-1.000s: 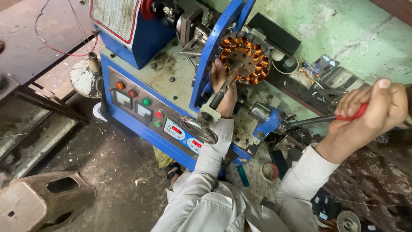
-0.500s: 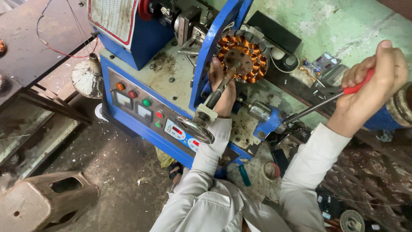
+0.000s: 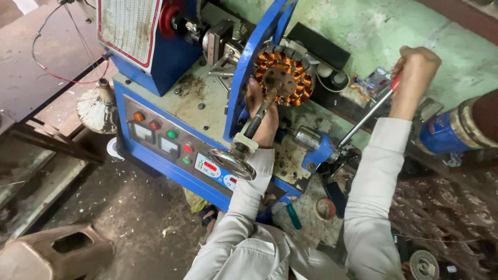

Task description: The person operates a blue motor stator winding machine, placing a stator core into the machine, winding copper wire around the slots, and adjusting the core with a screwdriver. The person repeatedly secures the stator, winds the wire, and removes the finished stator to place it on a nearby table.

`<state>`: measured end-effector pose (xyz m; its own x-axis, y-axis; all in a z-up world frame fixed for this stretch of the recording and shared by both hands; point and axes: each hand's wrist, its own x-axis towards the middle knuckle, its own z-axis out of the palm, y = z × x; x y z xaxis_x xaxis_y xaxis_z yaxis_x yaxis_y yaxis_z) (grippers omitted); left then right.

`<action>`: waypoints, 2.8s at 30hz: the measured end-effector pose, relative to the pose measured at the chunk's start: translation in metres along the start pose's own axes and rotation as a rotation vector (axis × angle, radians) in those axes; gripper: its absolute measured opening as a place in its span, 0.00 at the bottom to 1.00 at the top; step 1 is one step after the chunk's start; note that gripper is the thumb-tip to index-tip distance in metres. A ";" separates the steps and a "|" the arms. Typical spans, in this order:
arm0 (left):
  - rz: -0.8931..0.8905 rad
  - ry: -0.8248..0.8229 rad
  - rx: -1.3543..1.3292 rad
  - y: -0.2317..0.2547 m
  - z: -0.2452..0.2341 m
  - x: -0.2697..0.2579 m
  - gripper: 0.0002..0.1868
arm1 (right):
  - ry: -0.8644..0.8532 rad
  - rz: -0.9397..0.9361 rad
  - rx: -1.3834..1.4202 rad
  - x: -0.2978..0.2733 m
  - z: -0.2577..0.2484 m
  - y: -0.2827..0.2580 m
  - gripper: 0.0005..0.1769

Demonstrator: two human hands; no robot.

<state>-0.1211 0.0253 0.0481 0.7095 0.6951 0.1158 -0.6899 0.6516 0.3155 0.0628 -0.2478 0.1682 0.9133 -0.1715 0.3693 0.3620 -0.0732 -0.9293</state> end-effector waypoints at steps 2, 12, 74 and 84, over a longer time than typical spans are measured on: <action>0.029 -0.073 -0.009 -0.005 -0.005 -0.002 0.29 | 0.140 -0.086 -0.220 -0.007 -0.001 -0.003 0.13; 0.046 -0.025 0.161 -0.016 -0.015 0.002 0.29 | -0.434 -0.974 -0.520 -0.136 0.093 -0.124 0.08; 0.127 -0.027 0.260 0.016 0.012 -0.006 0.29 | -0.979 -1.159 -0.445 -0.151 0.189 -0.156 0.07; 0.103 -0.052 0.108 0.016 0.013 -0.004 0.31 | -1.072 -1.141 -0.410 -0.139 0.195 -0.142 0.11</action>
<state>-0.1330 0.0290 0.0651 0.6445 0.7379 0.2004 -0.7416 0.5395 0.3987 -0.0793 -0.0220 0.2481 -0.0153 0.8691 0.4944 0.9969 0.0512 -0.0590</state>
